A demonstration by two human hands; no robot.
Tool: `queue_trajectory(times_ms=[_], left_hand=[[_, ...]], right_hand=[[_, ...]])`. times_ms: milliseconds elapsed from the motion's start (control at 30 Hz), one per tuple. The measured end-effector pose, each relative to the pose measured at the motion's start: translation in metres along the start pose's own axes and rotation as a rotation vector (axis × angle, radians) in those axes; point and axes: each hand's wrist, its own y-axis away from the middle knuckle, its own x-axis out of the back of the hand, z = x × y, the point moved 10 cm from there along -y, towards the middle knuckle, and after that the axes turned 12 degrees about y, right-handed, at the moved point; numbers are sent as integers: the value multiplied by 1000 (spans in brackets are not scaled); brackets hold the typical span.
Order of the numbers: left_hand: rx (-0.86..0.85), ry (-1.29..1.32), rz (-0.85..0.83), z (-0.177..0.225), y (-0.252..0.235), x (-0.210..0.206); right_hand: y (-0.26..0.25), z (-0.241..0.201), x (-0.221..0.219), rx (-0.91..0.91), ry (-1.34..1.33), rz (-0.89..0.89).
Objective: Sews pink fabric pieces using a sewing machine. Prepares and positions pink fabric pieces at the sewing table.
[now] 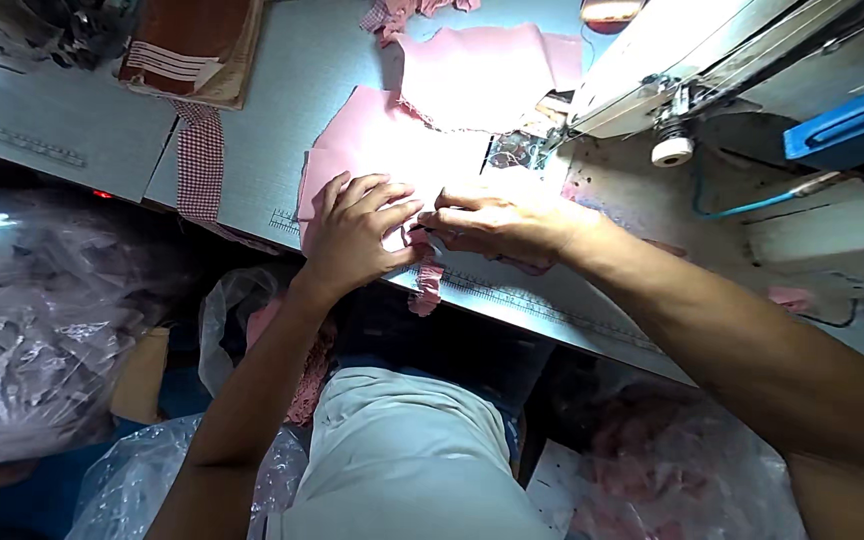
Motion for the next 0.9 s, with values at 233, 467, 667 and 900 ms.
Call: queue_trajectory(times_ms=[233, 467, 667, 900], left_hand=[[20, -22, -28, -1, 0, -2], [13, -26, -24, 0, 0, -2], [8, -28, -18, 0, 0, -1], [-27, -14, -10, 7, 1, 1]], right_hand=[[4, -4, 0, -28, -11, 5], [9, 4, 0, -112, 38, -31], [-5, -10, -1, -33, 14, 52], [51, 16, 4, -465, 89, 47]])
